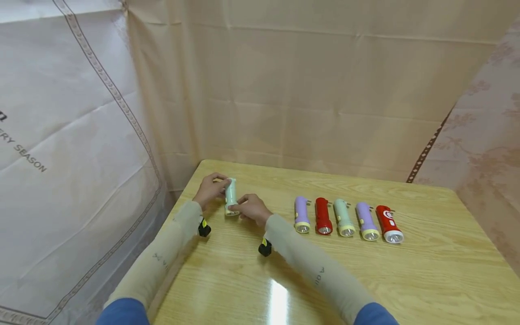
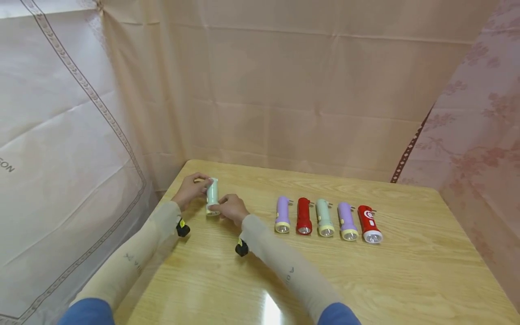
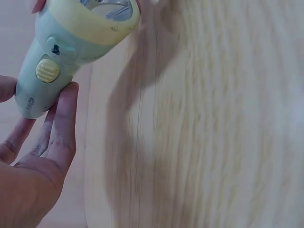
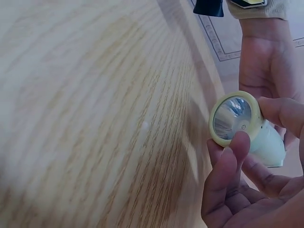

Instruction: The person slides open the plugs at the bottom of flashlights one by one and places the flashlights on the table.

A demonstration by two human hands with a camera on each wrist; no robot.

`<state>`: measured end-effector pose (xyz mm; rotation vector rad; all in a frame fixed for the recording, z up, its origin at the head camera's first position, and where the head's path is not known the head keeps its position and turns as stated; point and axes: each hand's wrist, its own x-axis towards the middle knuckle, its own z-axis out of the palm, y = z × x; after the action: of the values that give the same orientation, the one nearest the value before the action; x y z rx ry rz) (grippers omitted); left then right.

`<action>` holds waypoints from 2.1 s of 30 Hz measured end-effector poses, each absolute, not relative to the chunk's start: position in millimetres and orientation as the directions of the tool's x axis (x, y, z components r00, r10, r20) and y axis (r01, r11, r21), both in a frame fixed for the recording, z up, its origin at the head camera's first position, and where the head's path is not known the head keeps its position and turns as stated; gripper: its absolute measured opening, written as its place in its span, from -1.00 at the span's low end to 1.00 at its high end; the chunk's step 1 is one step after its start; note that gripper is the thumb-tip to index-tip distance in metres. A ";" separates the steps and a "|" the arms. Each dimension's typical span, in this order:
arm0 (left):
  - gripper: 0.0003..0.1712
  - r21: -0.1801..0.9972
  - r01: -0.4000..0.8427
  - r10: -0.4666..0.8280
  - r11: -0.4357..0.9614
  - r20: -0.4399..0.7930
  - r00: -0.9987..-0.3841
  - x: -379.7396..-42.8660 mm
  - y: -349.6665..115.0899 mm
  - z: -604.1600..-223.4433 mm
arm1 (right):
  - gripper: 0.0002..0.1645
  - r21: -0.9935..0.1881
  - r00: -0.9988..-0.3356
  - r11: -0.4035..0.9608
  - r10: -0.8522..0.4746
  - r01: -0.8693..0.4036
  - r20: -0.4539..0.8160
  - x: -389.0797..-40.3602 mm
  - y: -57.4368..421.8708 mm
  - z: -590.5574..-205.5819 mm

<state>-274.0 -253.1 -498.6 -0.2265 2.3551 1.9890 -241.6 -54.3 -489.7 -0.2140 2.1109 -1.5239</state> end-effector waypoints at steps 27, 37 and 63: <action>-0.78 0.987 -0.002 0.085 0.162 -0.016 -0.996 -221.7 -219.6 -492.7 | -0.49 -0.922 -0.822 0.365 -0.482 0.127 -0.304 -196.2 -11.7 -490.2; -0.79 0.990 0.022 0.116 0.140 0.005 -0.993 -206.7 -211.8 -490.0 | -0.51 -0.927 -0.809 0.356 -0.507 0.117 -0.297 -184.4 0.0 -488.8; -0.82 0.994 0.030 0.207 0.104 0.008 -0.978 -190.0 -189.5 -490.1 | -0.53 -0.929 -0.798 0.358 -0.532 0.089 -0.281 -169.0 22.8 -489.4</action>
<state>-190.0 -189.5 -490.1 0.2417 2.2312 2.0028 -169.0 22.8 -489.4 -0.3836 2.0715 -1.4668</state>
